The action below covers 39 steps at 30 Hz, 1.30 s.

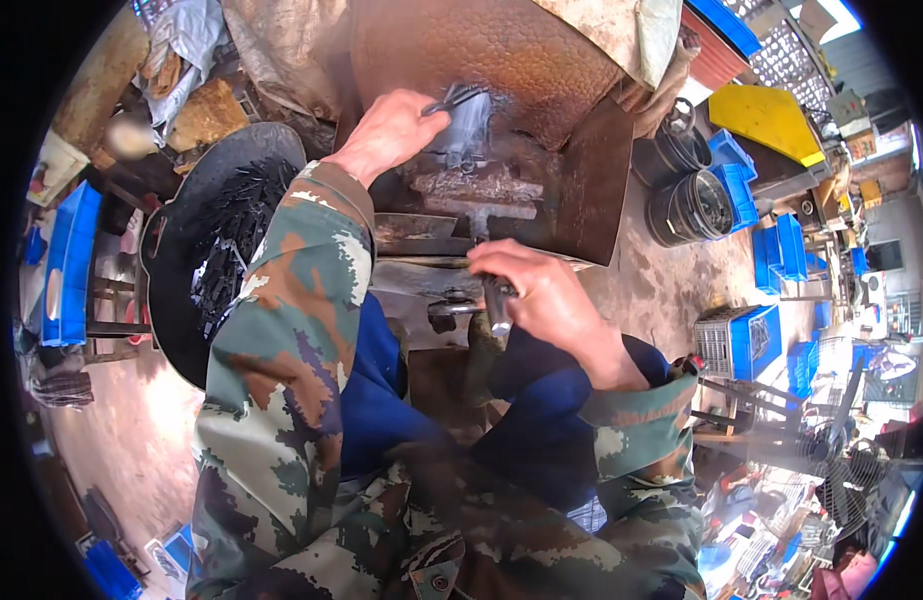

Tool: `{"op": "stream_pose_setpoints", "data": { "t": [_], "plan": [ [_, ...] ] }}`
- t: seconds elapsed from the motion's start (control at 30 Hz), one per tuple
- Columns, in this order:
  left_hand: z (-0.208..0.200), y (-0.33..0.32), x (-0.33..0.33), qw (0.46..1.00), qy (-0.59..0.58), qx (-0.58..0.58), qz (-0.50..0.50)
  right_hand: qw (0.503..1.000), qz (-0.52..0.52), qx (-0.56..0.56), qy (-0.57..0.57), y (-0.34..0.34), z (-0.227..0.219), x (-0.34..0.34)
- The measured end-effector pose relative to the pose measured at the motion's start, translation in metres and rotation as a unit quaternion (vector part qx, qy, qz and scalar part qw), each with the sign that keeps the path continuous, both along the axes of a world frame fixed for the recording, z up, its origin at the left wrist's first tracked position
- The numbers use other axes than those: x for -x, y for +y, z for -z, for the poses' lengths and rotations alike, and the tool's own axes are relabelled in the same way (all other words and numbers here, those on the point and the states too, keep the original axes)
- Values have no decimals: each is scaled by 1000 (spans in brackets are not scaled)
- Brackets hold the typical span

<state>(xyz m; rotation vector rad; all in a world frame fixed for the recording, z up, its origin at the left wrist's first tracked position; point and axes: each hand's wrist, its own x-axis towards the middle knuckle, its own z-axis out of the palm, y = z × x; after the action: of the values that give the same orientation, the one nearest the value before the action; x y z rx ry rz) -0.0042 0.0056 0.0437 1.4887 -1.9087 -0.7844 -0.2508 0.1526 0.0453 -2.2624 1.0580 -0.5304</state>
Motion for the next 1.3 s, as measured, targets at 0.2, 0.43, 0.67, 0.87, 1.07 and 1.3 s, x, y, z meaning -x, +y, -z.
{"op": "stream_pose_setpoints", "data": {
  "t": [0.2,0.43,0.67,0.87,1.07,1.3],
  "plan": [
    [14,2,-1,990,-120,-48,55,999,-48,-7,-5,-9,1,1],
    [41,-12,-5,978,-95,-143,121,903,185,-327,-208,-29,-31,9],
    [30,-22,10,991,81,-73,79,764,305,-270,-500,-55,-31,1],
    [-21,22,30,916,313,-223,113,761,287,-228,-536,-72,-29,-14],
    [-31,36,45,897,338,-244,151,785,271,-187,-525,-77,-25,-25],
    [-13,17,30,911,330,-219,112,778,306,-175,-520,-74,-21,-19]
  ]
}}
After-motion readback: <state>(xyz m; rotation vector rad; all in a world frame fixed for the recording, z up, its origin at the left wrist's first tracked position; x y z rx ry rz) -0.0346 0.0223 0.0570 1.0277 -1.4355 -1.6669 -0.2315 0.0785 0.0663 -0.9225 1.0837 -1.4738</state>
